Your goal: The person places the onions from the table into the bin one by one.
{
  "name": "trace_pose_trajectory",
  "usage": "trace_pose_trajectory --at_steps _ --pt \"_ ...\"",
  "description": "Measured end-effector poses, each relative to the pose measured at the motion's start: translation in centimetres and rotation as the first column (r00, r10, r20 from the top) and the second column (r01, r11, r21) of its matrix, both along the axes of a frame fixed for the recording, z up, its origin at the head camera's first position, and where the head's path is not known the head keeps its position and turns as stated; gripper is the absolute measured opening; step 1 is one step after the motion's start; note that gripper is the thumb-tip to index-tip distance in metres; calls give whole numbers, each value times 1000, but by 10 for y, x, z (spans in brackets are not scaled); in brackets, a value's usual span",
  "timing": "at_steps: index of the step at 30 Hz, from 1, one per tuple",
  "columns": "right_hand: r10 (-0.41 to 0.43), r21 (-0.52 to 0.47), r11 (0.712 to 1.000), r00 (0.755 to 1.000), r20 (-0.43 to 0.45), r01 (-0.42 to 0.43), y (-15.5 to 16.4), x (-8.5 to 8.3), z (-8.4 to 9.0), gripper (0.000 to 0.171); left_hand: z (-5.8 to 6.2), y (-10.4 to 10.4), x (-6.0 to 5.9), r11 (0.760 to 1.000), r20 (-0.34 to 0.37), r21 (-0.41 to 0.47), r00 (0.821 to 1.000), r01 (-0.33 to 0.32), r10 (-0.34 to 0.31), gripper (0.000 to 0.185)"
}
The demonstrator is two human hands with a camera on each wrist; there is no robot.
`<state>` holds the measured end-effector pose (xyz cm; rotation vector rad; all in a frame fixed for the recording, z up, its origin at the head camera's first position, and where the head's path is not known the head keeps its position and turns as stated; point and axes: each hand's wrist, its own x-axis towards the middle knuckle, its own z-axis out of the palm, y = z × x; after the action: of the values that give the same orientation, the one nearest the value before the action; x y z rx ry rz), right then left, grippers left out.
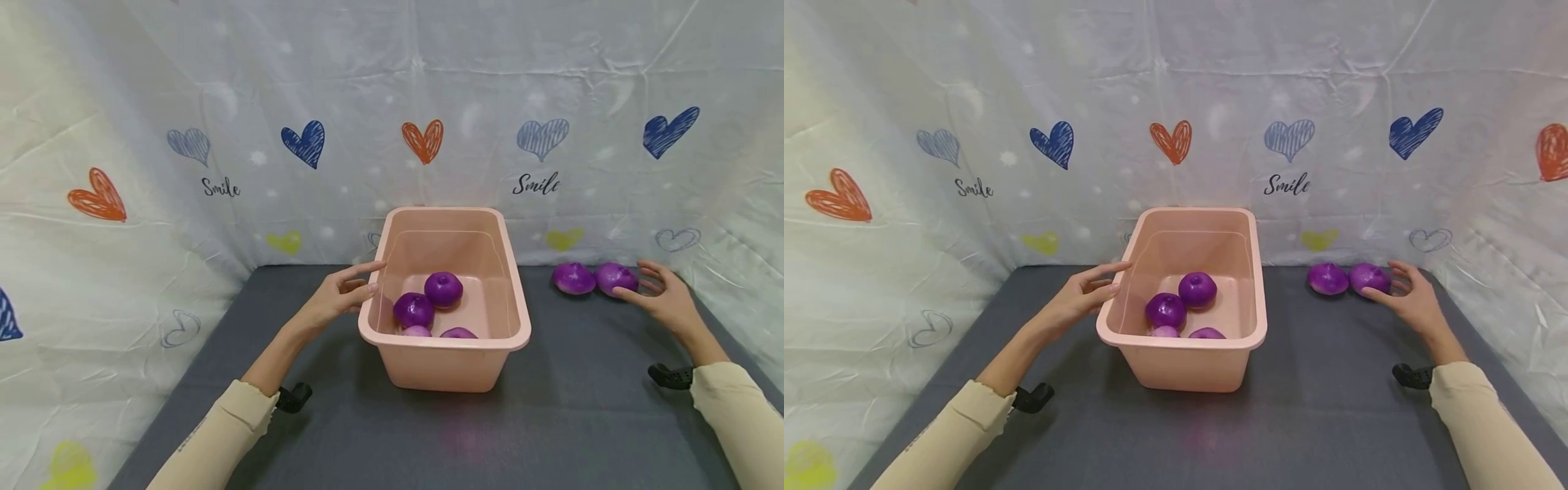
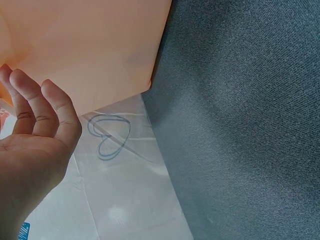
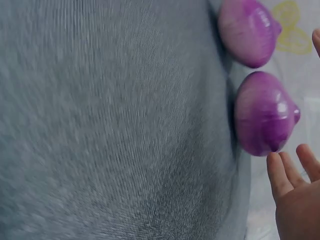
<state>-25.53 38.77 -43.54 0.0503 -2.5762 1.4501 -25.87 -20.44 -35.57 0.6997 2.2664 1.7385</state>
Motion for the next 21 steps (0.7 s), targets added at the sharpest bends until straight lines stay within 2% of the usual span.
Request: trace_pose_trajectory --at_steps 10,21 --pt "82 122 989 997 9 -83 6 -17 -4 97 0 1 1 1000 0 -6 1000 -5 5 54" --pt "53 165 985 998 23 -56 11 -23 -12 99 -1 0 2 1000 -8 -10 1000 1 -1 55"
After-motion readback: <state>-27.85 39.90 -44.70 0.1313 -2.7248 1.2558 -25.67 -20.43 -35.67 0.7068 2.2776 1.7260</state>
